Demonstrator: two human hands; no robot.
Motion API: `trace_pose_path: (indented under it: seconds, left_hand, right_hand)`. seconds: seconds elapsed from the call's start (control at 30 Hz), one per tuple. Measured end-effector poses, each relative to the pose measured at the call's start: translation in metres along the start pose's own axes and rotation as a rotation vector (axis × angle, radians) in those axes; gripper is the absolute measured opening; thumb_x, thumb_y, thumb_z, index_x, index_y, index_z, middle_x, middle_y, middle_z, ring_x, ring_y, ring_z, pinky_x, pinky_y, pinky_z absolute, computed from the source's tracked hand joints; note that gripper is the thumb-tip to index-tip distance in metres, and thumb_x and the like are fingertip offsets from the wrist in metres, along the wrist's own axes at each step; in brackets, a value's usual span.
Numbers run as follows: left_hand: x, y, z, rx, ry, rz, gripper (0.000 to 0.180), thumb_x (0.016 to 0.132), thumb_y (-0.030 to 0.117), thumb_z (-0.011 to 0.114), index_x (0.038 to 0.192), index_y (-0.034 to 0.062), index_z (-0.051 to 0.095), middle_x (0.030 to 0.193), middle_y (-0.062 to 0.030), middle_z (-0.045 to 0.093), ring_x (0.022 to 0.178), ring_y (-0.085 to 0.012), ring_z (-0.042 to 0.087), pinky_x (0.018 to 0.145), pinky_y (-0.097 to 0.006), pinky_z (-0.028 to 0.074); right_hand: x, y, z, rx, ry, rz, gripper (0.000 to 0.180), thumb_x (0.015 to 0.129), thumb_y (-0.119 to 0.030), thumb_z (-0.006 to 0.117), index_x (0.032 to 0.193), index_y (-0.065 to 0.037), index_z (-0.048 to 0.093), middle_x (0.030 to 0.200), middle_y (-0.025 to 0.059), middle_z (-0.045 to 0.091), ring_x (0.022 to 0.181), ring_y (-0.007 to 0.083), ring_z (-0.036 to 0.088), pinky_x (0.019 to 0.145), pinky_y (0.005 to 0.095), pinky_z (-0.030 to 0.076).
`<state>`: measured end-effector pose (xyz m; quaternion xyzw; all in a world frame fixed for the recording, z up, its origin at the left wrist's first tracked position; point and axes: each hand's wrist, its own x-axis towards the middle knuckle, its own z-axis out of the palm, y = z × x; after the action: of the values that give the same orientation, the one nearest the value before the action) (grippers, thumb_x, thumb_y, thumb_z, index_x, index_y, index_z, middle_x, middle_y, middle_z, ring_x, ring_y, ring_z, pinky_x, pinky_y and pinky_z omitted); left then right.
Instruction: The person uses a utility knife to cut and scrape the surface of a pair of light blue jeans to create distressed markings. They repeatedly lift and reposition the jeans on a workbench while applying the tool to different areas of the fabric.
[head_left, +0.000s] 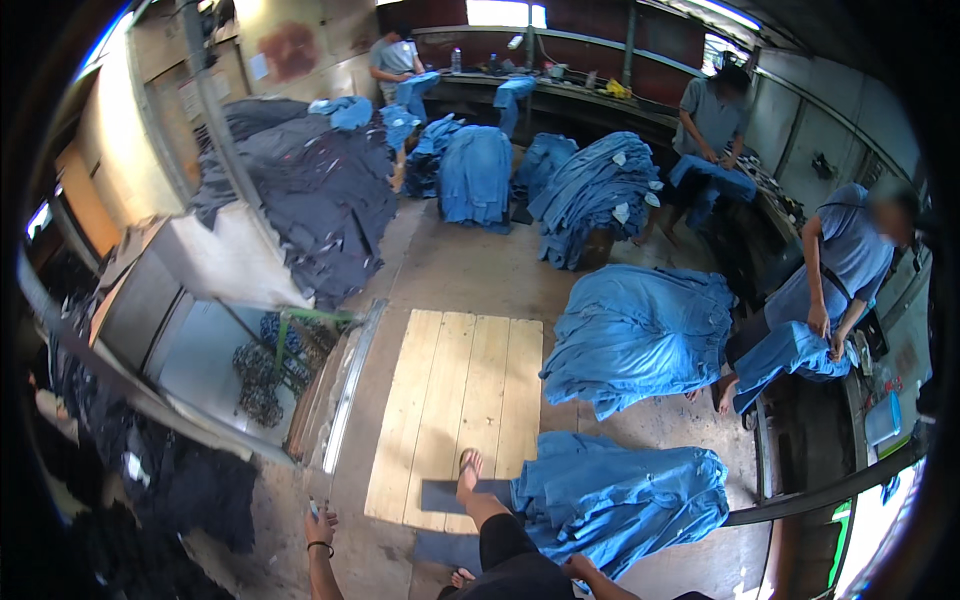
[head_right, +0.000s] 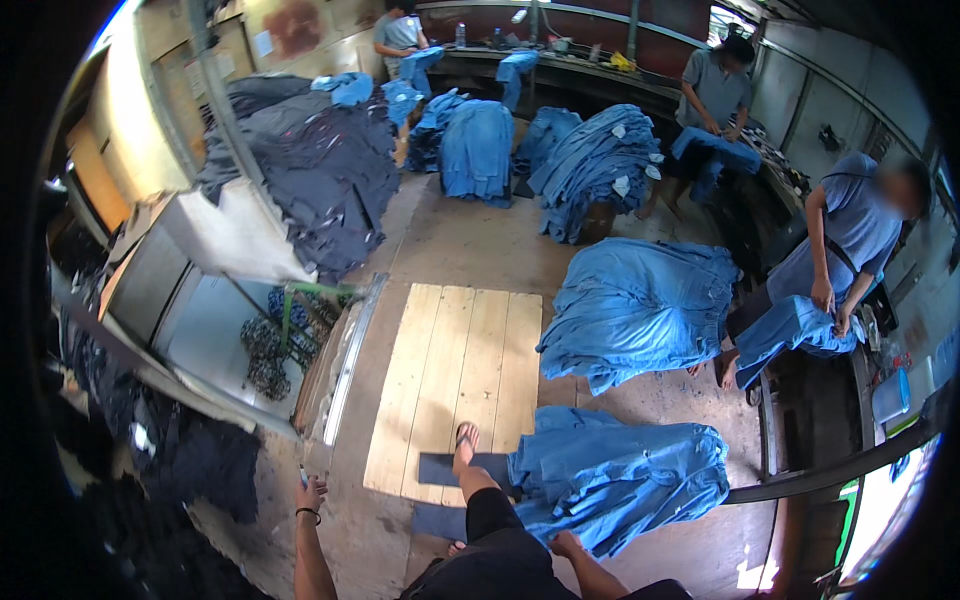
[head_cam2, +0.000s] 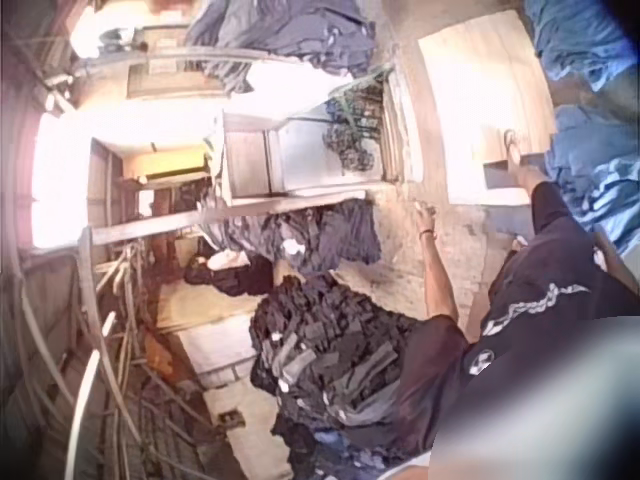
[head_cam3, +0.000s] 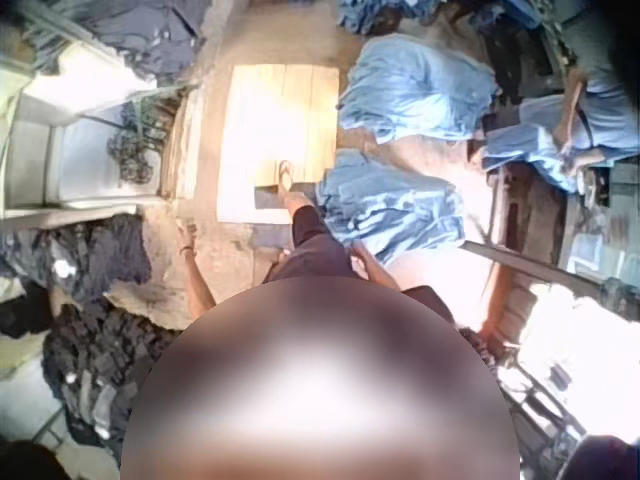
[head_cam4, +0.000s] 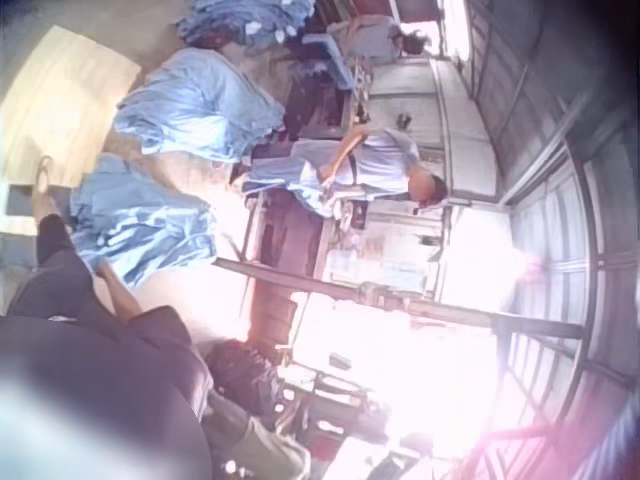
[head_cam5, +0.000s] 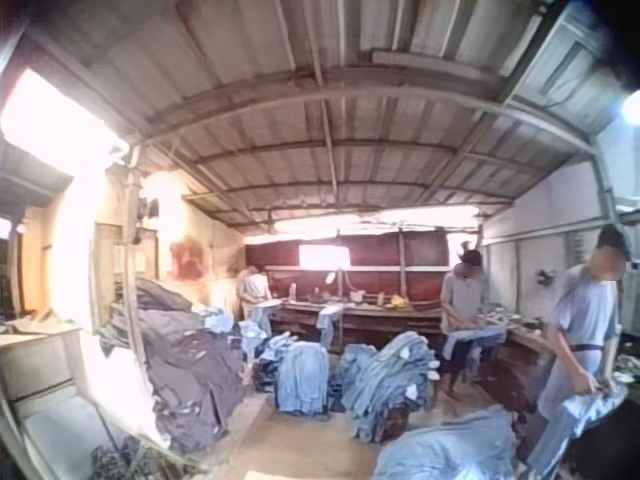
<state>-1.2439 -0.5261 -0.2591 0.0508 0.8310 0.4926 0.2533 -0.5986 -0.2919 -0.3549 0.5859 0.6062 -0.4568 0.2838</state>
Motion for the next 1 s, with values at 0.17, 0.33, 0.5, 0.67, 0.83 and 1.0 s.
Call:
trace_pose_path:
  seconds: [0.17, 0.33, 0.5, 0.67, 0.83, 1.0]
  left_hand:
    - [0.08, 0.054, 0.11, 0.228, -0.196, 0.048, 0.027, 0.105, 0.029, 0.058, 0.102, 0.0022, 0.064, 0.076, -0.0097, 0.072, 0.064, -0.0205, 0.071, 0.053, -0.035, 0.052]
    - [0.111, 0.102, 0.212, 0.253, -0.376, -0.442, 0.022, 0.103, 0.018, 0.056, 0.105, -0.0011, 0.065, 0.074, -0.016, 0.069, 0.057, -0.026, 0.067, 0.044, -0.041, 0.05]
    - [0.215, 0.195, 0.312, 0.413, -0.427, -0.503, 0.02, 0.101, 0.018, 0.058, 0.105, 0.0005, 0.067, 0.07, -0.014, 0.066, 0.052, -0.0258, 0.063, 0.043, -0.041, 0.048]
    - [0.354, 0.307, 0.416, 0.5, -0.47, -0.331, 0.018, 0.1, 0.017, 0.06, 0.106, 0.0022, 0.068, 0.067, -0.012, 0.062, 0.048, -0.0257, 0.059, 0.041, -0.04, 0.046]
    - [0.532, 0.46, 0.594, 0.682, -0.487, -0.049, 0.023, 0.098, 0.023, 0.064, 0.108, 0.0029, 0.07, 0.066, -0.0119, 0.061, 0.05, -0.0264, 0.061, 0.045, -0.045, 0.049]
    - [0.583, 0.614, 0.83, 1.205, -0.571, 0.343, 0.041, 0.099, 0.037, 0.063, 0.118, 0.0027, 0.073, 0.114, -0.0255, 0.074, 0.113, -0.0405, 0.07, 0.097, -0.05, 0.054]
  right_hand:
    - [0.107, -0.115, -0.043, 0.156, 0.138, -0.31, 0.045, 0.09, -0.049, 0.065, 0.103, -0.009, 0.081, 0.11, 0.0209, 0.077, 0.106, 0.0382, 0.074, 0.091, 0.0494, 0.059]
    - [0.153, -0.212, -0.204, 0.362, 0.538, -0.205, 0.035, 0.093, -0.036, 0.071, 0.108, -0.005, 0.078, 0.096, 0.015, 0.08, 0.094, 0.0321, 0.078, 0.083, 0.045, 0.06]
    - [0.16, -0.27, -0.363, 0.75, 0.785, -0.043, 0.024, 0.092, -0.027, 0.073, 0.101, -0.004, 0.078, 0.081, 0.0097, 0.078, 0.072, 0.0175, 0.077, 0.071, 0.0318, 0.059]
    - [0.229, -0.297, -0.43, 0.691, 0.837, 0.11, 0.031, 0.085, -0.036, 0.074, 0.095, -0.008, 0.079, 0.079, 0.0147, 0.077, 0.072, 0.0344, 0.076, 0.077, 0.0419, 0.061]
    - [0.296, -0.334, -0.48, 0.766, 0.59, 0.334, 0.031, 0.085, -0.036, 0.065, 0.09, -0.009, 0.08, 0.081, 0.0165, 0.077, 0.073, 0.0312, 0.077, 0.072, 0.0412, 0.062]
    - [0.322, -0.403, -0.56, 0.921, 0.609, 0.374, 0.04, 0.085, -0.047, 0.076, 0.102, -0.01, 0.081, 0.093, 0.0172, 0.079, 0.092, 0.0346, 0.078, 0.082, 0.0439, 0.061]
